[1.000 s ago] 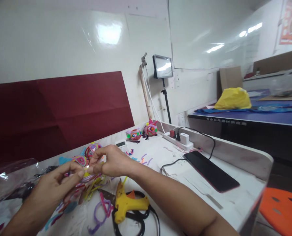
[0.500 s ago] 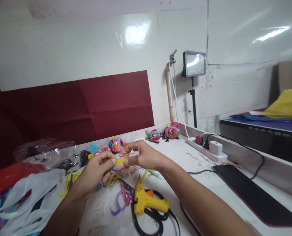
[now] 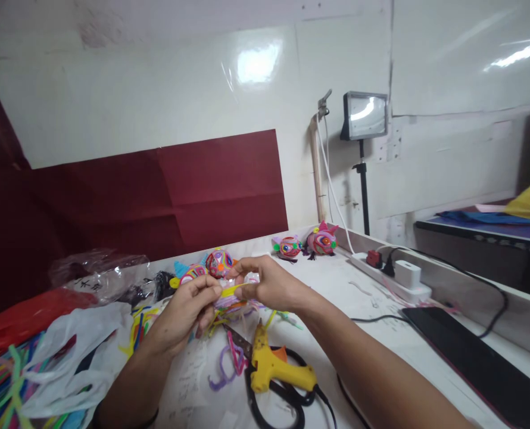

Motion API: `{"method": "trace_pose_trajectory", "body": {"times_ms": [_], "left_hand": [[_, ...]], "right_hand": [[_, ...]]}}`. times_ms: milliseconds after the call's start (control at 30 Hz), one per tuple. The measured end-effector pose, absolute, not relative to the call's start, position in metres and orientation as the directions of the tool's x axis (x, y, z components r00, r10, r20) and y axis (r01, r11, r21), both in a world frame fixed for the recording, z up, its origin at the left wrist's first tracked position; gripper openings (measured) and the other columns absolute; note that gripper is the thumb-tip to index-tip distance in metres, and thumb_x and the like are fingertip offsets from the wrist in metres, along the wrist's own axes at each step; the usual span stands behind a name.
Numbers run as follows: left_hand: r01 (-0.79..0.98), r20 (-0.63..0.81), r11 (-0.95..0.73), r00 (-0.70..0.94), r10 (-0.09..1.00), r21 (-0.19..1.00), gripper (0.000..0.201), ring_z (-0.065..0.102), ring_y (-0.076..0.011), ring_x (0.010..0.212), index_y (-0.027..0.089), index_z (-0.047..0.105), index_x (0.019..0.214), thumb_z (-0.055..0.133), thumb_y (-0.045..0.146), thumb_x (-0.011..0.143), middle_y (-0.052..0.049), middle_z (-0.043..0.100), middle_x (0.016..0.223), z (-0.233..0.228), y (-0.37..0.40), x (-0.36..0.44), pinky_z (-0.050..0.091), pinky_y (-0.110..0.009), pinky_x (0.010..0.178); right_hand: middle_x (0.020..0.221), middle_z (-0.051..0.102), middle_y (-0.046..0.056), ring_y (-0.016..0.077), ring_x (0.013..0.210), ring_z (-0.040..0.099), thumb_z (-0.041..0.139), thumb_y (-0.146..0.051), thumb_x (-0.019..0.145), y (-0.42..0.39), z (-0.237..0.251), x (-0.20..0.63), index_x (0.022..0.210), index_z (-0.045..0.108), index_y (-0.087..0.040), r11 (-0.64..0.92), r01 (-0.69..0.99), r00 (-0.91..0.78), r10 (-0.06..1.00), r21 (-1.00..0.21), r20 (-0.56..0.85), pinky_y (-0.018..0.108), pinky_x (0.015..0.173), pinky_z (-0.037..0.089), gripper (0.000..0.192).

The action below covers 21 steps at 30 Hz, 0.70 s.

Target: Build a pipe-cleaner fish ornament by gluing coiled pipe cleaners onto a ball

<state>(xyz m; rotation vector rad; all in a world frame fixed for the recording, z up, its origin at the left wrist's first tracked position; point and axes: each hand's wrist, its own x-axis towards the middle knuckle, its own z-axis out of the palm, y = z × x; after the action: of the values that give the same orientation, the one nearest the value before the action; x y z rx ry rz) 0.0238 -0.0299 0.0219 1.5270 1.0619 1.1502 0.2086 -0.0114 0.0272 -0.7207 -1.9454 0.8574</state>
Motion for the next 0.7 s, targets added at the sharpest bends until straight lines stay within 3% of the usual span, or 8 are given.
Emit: {"method": "trace_pose_trajectory", "body": {"times_ms": [433, 700], "left_hand": [[0.102, 0.2, -0.221, 0.187, 0.962, 0.97, 0.02, 0.032, -0.0023, 0.026, 0.018, 0.052, 0.067, 0.064, 0.034, 0.069, 0.011, 0.041, 0.039, 0.02, -0.028, 0.025, 0.022, -0.015, 0.031], [0.114, 0.265, -0.269, 0.052, 0.963, 0.956, 0.016, 0.034, -0.0028, 0.028, 0.017, 0.054, 0.066, 0.065, 0.029, 0.068, 0.01, 0.042, 0.039, 0.006, -0.031, 0.02, 0.026, -0.015, 0.033]], "right_hand": [[0.083, 0.066, 0.003, 0.0207, 0.085, 0.062, 0.067, -0.02, 0.072, -0.008, 0.025, 0.208, 0.085, 0.065, -0.017, 0.672, 0.254, -0.449, 0.719, -0.696, 0.53, 0.034, 0.078, 0.048, 0.014], [0.103, 0.07, 0.008, 0.0222, 0.099, 0.064, 0.07, -0.016, 0.073, -0.01, 0.029, 0.214, 0.095, 0.066, -0.017, 0.757, 0.332, -0.383, 0.654, -0.563, 0.653, 0.037, 0.091, 0.046, 0.022]]}}
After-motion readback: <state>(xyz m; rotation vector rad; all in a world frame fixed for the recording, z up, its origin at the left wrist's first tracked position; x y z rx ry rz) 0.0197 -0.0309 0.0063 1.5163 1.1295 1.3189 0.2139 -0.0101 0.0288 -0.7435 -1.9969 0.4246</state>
